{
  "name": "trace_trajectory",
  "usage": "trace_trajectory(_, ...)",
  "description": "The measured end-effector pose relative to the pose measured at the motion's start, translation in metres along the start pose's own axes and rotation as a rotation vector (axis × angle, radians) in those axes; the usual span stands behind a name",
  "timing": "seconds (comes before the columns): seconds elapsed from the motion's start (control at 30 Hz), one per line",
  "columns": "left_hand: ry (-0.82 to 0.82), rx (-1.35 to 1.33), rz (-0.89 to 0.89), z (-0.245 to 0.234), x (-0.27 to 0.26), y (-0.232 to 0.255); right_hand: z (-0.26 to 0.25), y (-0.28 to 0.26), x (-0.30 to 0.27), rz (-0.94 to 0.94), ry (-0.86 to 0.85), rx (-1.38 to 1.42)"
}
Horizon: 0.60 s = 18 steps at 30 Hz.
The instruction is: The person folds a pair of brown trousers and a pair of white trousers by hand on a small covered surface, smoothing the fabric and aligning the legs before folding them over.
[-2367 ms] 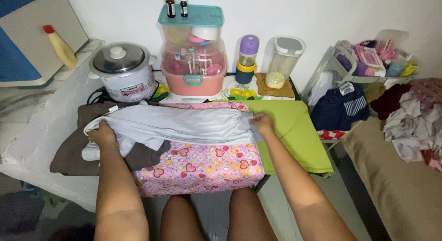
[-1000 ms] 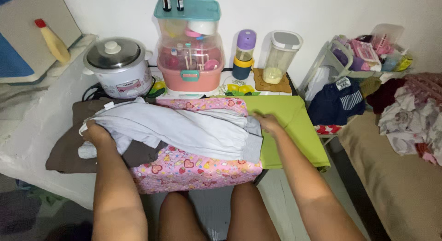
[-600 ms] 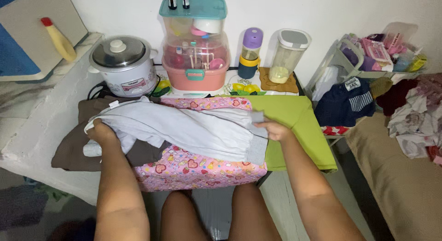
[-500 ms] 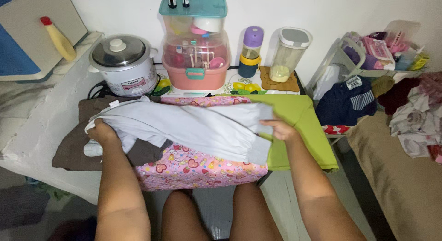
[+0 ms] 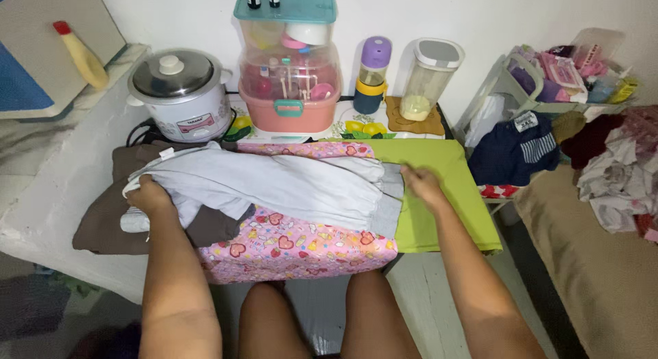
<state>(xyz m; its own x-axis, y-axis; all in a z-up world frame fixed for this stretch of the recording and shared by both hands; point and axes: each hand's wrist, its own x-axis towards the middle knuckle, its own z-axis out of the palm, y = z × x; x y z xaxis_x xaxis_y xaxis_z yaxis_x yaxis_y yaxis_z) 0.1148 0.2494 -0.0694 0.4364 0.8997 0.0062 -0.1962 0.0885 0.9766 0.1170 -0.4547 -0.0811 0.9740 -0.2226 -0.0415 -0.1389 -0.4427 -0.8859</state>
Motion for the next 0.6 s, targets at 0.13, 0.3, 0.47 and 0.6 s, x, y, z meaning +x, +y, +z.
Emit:
trace_trajectory(0.13, 0.039, 0.004, -0.01, 0.003, -0.006, 0.002, -0.012, -0.015, -0.057, 0.153, -0.633, -0.277)
trace_trajectory(0.3, 0.019, 0.021, -0.048, 0.002, -0.009, 0.008, -0.006, -0.014, -0.04, 0.123, -0.557, 0.125)
trace_trajectory(0.47, 0.0, 0.032, -0.045, 0.0, -0.01, 0.008, -0.021, -0.061, -0.001, -0.021, -0.29, 0.502)
trace_trajectory(0.6, -0.023, -0.011, 0.058, -0.002, -0.01, 0.003, 0.005, -0.045, 0.028, -0.021, 0.024, 0.486)
